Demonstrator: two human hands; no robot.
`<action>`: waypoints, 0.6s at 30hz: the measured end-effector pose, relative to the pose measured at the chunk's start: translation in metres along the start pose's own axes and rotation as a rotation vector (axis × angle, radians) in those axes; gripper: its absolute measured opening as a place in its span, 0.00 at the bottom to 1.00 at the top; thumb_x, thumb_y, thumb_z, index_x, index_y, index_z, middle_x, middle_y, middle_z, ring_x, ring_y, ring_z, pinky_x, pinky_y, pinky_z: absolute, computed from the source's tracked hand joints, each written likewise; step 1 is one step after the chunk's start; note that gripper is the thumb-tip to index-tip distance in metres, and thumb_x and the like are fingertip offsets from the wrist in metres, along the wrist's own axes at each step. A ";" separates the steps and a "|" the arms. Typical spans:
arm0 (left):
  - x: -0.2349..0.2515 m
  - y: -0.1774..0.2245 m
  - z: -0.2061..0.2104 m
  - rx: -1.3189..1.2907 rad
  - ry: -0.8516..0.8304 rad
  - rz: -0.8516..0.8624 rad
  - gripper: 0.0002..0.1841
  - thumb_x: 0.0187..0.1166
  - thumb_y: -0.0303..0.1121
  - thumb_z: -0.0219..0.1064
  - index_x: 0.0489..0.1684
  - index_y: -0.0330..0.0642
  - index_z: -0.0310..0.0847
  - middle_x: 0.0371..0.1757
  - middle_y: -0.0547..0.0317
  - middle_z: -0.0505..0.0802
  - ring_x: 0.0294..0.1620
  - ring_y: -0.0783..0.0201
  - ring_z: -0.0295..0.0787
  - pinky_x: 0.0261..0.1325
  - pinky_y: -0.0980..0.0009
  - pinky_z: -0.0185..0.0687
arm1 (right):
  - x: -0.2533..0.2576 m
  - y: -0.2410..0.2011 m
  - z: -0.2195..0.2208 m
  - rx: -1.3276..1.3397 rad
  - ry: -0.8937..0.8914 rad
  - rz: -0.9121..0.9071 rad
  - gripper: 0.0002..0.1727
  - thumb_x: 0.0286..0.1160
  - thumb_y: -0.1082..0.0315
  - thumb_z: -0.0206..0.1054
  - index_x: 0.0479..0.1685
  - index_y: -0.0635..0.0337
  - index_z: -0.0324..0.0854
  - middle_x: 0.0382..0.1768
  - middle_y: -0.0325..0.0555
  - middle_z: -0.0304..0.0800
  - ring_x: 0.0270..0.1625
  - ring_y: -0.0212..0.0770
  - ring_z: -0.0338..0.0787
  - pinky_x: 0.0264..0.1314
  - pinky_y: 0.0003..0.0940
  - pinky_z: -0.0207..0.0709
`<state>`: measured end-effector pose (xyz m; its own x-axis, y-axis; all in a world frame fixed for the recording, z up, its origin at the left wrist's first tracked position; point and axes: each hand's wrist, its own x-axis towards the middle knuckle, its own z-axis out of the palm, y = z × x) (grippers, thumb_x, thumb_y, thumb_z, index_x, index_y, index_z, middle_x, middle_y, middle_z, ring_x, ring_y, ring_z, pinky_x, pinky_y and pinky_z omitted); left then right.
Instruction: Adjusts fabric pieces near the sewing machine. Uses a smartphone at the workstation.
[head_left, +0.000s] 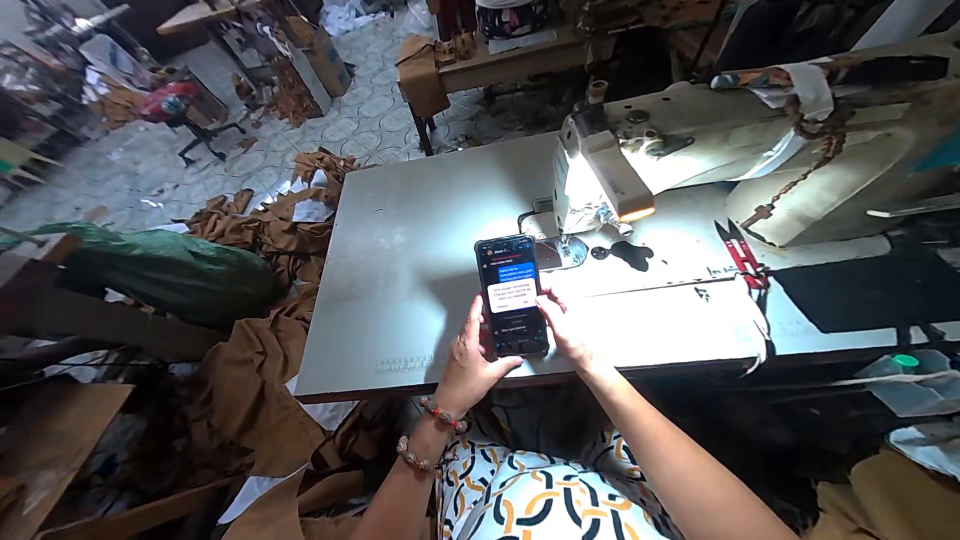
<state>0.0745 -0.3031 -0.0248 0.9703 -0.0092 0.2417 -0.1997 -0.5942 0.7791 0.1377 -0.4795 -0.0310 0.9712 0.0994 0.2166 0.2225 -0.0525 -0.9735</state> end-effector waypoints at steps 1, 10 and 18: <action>0.000 0.001 0.000 -0.005 -0.001 -0.006 0.59 0.54 0.42 0.87 0.89 0.26 0.53 0.64 0.34 0.88 0.50 0.58 0.89 0.50 0.68 0.86 | 0.000 0.001 0.000 0.008 -0.005 0.003 0.15 0.77 0.64 0.58 0.52 0.64 0.83 0.36 0.38 0.89 0.37 0.24 0.87 0.42 0.26 0.82; 0.000 -0.001 0.001 -0.029 0.008 -0.011 0.60 0.53 0.41 0.88 0.90 0.30 0.53 0.61 0.40 0.90 0.47 0.64 0.89 0.49 0.71 0.86 | 0.000 -0.003 -0.001 0.015 -0.032 0.021 0.14 0.78 0.68 0.56 0.55 0.64 0.82 0.36 0.36 0.87 0.37 0.22 0.85 0.42 0.22 0.81; -0.001 -0.001 0.001 -0.043 0.004 -0.030 0.59 0.54 0.38 0.88 0.91 0.32 0.53 0.62 0.40 0.87 0.41 0.66 0.85 0.41 0.73 0.82 | -0.003 -0.006 -0.006 -0.003 -0.084 0.057 0.17 0.80 0.68 0.56 0.63 0.63 0.80 0.39 0.36 0.89 0.39 0.21 0.87 0.44 0.23 0.82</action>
<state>0.0736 -0.3033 -0.0263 0.9755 0.0117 0.2198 -0.1759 -0.5587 0.8105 0.1342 -0.4855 -0.0252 0.9716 0.1795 0.1540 0.1676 -0.0633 -0.9838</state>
